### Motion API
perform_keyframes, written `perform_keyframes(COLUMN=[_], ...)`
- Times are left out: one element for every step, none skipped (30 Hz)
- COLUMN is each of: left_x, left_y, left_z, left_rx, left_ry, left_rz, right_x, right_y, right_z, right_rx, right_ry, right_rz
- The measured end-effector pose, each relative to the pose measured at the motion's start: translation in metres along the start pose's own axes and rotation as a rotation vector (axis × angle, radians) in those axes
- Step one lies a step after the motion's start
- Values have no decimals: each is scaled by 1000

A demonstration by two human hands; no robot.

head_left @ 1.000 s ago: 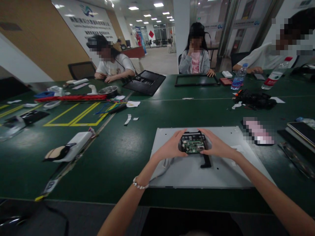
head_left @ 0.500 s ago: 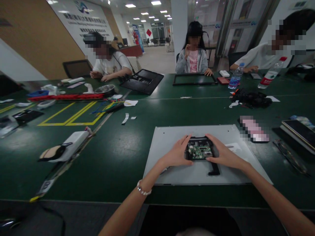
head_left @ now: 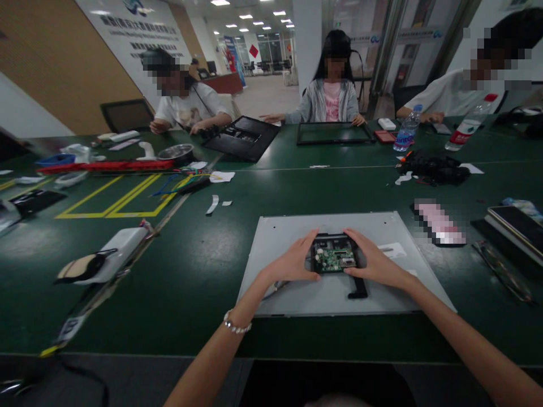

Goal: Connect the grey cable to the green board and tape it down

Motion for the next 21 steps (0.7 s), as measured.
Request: perform_keyframes(left_x=[0,0,0,0,0,-1,-1,-2,-2,-3,-3,-3,-3,-3,-3,-3,-2,-3,-3,-3,-3], left_y=[0,0,0,1,1,1,1,2,2,2,3,3,3,3,2,2,1,1,1,1,0], left_z=[0,0,0,0,0,0,-1,-1,-2,-3,-4,-4,-4,-3,-2,-2,-1,-1,-1,-1,-2], left_rx=[4,6,6,4,0,-3,-5,-4,-1,4,9,11,10,6,3,2,2,4,8,11,11], left_ry=[-5,-10,-14,-17,-19,-19,-21,-21,-21,-18,-15,-10,-6,-3,-1,0,1,2,3,5,4], left_rz=[2,2,2,1,-3,-10,-18,-26,-34,-40,-44,-45,-48,-50,-51,-53,-55,-59,-62,-63,-63], right_x=[0,1,1,1,1,1,1,1,1,0,0,0,-1,-1,-1,-1,-1,-1,-1,-1,-1], right_y=[0,1,1,2,2,2,2,2,2,2,2,2,3,3,3,3,4,4,4,5,5], right_z=[0,-1,-2,-2,-2,-3,-3,-2,-2,-2,-2,-2,-2,-2,-3,-3,-3,-3,-3,-4,-4], right_rx=[1,3,5,8,10,10,9,7,6,6,6,8,12,15,19,20,21,22,22,23,24], right_ry=[-2,-5,-7,-8,-9,-11,-13,-16,-17,-17,-17,-15,-12,-11,-10,-10,-11,-13,-15,-18,-19], right_rz=[2,3,4,4,2,-1,-4,-6,-8,-9,-8,-6,-5,-2,0,1,2,3,2,3,4])
Point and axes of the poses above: each hand's wrist, its own y-axis away from the middle knuckle, its own x-axis out of the palm, z = x × y, the point moved 8 cm from there along -y, towards the middle knuckle, and after that the axes turned 13 degrees about -x, right-handed, at the moved point
